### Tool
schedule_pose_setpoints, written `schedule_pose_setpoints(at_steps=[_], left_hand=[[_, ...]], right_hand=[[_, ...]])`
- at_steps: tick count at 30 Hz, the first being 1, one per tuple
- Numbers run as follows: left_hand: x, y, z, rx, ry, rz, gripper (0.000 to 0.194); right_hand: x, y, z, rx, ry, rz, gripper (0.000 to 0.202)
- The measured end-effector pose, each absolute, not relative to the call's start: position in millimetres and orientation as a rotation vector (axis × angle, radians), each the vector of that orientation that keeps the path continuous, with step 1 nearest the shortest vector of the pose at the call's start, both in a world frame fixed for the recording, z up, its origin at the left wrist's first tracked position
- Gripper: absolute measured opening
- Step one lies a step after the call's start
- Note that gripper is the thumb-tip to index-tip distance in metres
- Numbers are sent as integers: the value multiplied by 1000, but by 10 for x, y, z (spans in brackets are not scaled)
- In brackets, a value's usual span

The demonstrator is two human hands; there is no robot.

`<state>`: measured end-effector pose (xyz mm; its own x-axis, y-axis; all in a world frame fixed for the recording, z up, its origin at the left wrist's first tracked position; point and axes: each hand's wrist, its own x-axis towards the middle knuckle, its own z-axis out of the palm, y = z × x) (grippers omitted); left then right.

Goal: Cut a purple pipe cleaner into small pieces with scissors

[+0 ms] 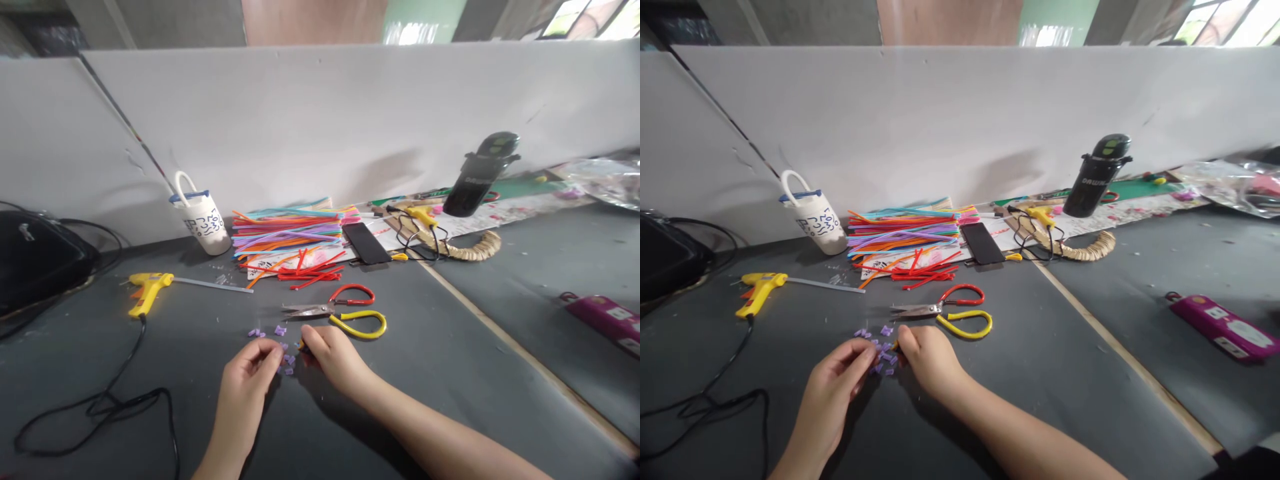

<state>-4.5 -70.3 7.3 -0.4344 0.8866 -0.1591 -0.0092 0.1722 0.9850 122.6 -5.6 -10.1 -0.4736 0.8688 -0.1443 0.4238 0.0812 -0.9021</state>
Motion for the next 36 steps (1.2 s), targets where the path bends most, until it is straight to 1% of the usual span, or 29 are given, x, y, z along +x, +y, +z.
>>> schedule_pose_setpoints(at_steps=[7, 13, 18, 20, 24, 30, 36], left_hand=[[-67, -715, 98, 1025, 1748, 1353, 18], [-102, -717, 75, 1129, 1759, 1285, 17], [-87, -713, 84, 1088, 1755, 1312, 17], [-91, -710, 83, 1098, 1755, 1280, 18], [-81, -709, 70, 1027, 1691, 1300, 18], [-50, -698, 45, 759, 1550, 1342, 23], [-104, -693, 19, 611, 1379, 1287, 21]], right_hand=[[1229, -66, -99, -1268, -1925, 1374, 46], [1224, -65, -103, -1252, -1889, 1399, 46], [1259, -32, -90, -1192, -1770, 1452, 53], [1269, -39, -60, -1131, -1727, 1474, 49], [1247, -71, -12, -1036, -1647, 1505, 29], [1214, -75, -57, -1108, -1682, 1468, 25], [1228, -78, -53, -1061, -1656, 1476, 27]])
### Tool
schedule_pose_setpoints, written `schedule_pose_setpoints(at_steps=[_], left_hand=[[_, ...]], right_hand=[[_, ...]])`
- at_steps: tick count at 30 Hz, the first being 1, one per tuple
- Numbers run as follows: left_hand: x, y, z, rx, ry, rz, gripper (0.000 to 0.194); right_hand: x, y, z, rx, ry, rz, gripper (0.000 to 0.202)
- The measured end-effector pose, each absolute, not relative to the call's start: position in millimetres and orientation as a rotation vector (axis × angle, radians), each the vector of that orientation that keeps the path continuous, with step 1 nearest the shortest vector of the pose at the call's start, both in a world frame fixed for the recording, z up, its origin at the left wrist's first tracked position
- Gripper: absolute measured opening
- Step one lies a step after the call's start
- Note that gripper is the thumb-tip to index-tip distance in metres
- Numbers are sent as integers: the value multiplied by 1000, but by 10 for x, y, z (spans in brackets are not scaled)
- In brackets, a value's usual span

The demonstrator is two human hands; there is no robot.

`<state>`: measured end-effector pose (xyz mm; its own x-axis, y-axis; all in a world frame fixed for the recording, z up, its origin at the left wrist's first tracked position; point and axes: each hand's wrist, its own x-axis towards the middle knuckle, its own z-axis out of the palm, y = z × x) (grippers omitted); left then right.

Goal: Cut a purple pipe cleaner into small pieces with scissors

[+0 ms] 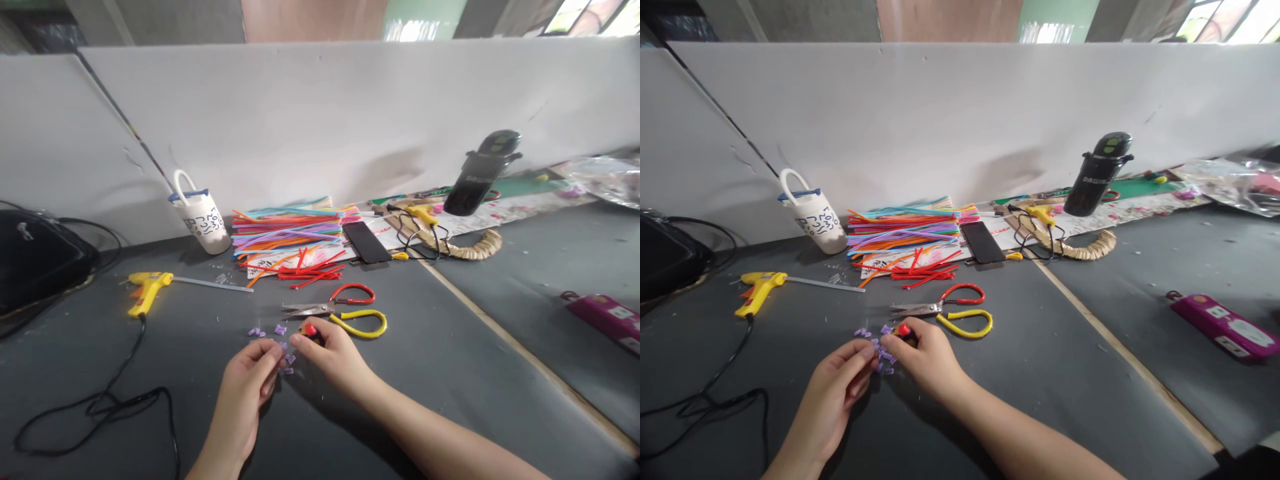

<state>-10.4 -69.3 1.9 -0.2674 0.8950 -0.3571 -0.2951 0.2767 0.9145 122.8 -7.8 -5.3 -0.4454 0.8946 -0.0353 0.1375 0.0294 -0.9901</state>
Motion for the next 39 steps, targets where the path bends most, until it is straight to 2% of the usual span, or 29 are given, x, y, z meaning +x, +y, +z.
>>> schedule_pose_setpoints(at_steps=[7, 11, 20, 25, 32, 39], left_hand=[[-132, -680, -11, 431, 1137, 1261, 15], [-137, -668, -24, 336, 1034, 1217, 16], [-122, -684, -20, 329, 1047, 1170, 14], [-118, -683, -31, 496, 1217, 1185, 18], [-112, -728, 8, 1145, 1664, 1184, 20], [-77, -727, 48, 1040, 1661, 1215, 22]], right_hand=[[1219, -90, -44, -1038, -1663, 1487, 23], [1235, -103, 50, -953, -1562, 1513, 11], [1233, -117, 35, -940, -1671, 1438, 3], [1247, -82, 82, -932, -1571, 1488, 7], [1220, -66, 33, -976, -1541, 1577, 15], [1239, -96, 15, -976, -1594, 1541, 17]])
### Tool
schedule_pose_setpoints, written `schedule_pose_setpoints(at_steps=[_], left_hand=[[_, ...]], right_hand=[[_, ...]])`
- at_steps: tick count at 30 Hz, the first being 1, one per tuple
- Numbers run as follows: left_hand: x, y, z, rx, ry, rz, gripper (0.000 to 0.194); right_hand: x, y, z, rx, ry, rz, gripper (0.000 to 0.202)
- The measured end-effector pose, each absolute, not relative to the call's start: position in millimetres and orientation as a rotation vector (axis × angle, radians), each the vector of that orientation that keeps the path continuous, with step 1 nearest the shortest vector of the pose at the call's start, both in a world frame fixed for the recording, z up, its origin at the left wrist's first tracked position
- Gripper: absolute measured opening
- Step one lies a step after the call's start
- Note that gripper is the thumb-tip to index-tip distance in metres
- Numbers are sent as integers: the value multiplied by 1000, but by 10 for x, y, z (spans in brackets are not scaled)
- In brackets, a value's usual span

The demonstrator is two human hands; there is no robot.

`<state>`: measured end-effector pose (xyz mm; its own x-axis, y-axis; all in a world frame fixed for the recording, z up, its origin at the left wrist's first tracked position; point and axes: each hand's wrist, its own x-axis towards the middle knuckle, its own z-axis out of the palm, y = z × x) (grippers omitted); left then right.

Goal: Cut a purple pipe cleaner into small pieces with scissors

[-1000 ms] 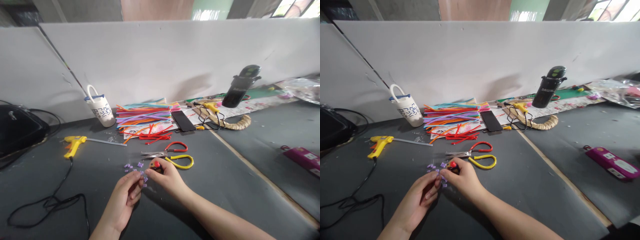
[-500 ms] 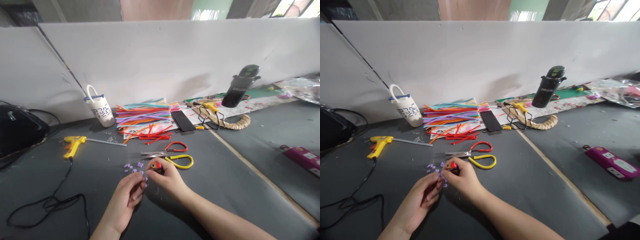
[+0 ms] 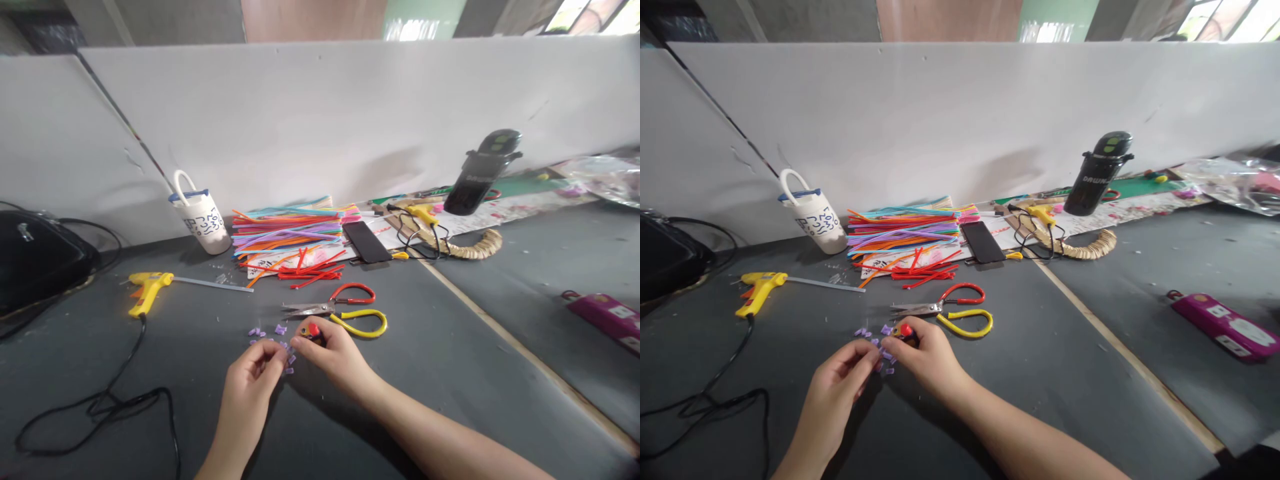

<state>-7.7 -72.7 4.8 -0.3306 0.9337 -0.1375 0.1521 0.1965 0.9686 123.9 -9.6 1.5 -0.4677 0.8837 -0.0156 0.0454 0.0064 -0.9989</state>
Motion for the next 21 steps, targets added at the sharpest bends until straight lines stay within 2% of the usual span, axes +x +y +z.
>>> schedule_pose_setpoints(at_steps=[7, 15, 21], left_hand=[[-115, -721, 21, 1264, 1713, 1114, 22], [-541, -560, 36, 1568, 2198, 964, 16], [-681, -523, -63, 1594, 2181, 910, 15]], right_hand=[[1227, -65, 21, -995, -1617, 1525, 12], [1255, -39, 14, -1022, -1556, 1488, 16], [1258, -31, 11, -1022, -1637, 1410, 15]])
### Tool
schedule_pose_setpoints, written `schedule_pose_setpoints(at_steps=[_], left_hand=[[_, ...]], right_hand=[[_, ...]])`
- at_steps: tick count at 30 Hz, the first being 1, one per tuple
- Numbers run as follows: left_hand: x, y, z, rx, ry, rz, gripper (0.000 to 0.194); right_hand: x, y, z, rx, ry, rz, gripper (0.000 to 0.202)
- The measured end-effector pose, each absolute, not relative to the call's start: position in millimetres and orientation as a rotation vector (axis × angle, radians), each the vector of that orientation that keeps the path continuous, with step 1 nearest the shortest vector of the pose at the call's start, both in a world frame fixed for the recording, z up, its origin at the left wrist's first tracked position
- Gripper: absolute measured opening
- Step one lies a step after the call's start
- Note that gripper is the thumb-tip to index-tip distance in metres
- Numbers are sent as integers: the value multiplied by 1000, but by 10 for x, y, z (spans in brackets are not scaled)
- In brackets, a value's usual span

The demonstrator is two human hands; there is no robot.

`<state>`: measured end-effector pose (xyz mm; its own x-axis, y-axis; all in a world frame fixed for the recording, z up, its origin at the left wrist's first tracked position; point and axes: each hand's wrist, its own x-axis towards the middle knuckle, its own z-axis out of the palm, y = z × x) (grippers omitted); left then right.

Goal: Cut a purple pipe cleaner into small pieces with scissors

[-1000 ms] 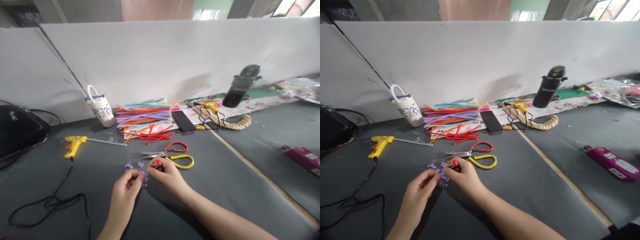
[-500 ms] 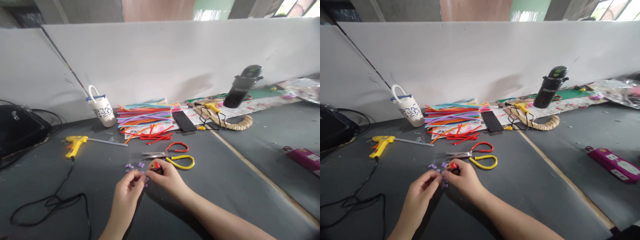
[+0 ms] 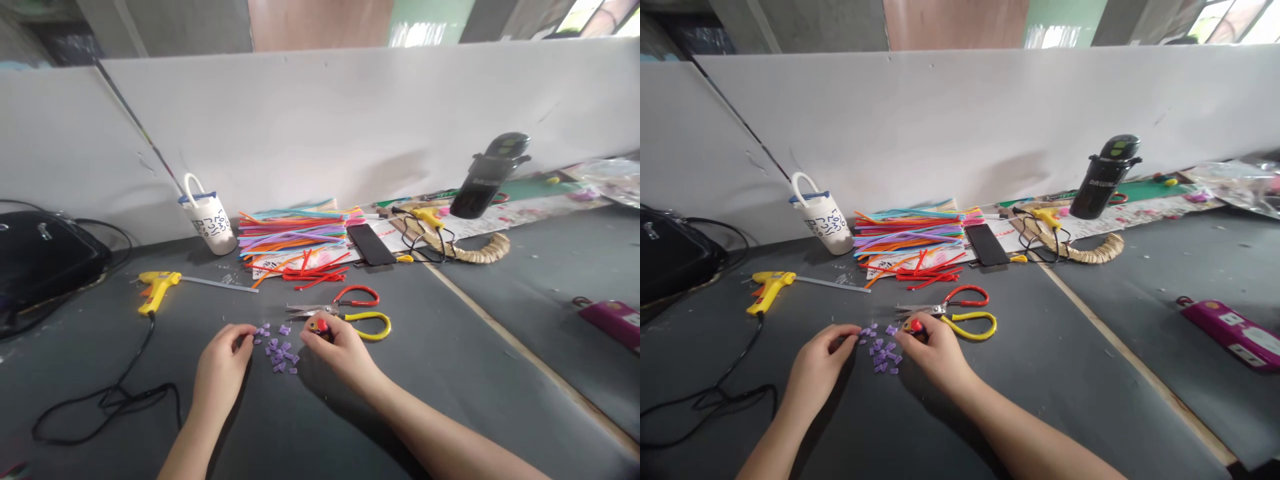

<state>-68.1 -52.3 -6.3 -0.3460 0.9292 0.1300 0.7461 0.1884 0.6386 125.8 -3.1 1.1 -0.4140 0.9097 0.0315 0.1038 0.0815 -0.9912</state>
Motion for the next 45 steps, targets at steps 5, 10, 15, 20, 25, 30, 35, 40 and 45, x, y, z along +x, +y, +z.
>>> schedule_pose_setpoints(at_steps=[5, 10, 15, 20, 25, 30, 35, 40, 45], left_hand=[[-666, -537, -29, 1627, 2184, 905, 20], [-578, -540, -40, 1726, 2077, 867, 12], [-508, -551, -118, 1869, 1991, 774, 24], [-711, -529, -57, 1818, 2155, 898, 19], [-884, -506, -45, 1808, 2048, 874, 19], [-781, -502, -131, 1874, 1951, 855, 24], [-666, -414, -191, 1891, 1934, 902, 21], [-660, -294, -249, 1830, 1992, 1024, 16], [-706, -319, -211, 1760, 1965, 1117, 15]], right_hand=[[1261, -9, -1, -1065, -1728, 1312, 14], [1266, 11, -91, -1108, -1880, 1152, 5], [1253, 40, -174, -1071, -2029, 939, 17], [1228, 74, -160, -1040, -2082, 859, 23], [1294, 105, -55, -1047, -2107, 836, 25], [1345, 154, 4, -1066, -2103, 831, 24], [1309, 158, -26, -1052, -2122, 838, 22], [1272, 113, -61, -1042, -2141, 839, 23], [1282, 113, -59, -1054, -2151, 835, 25]])
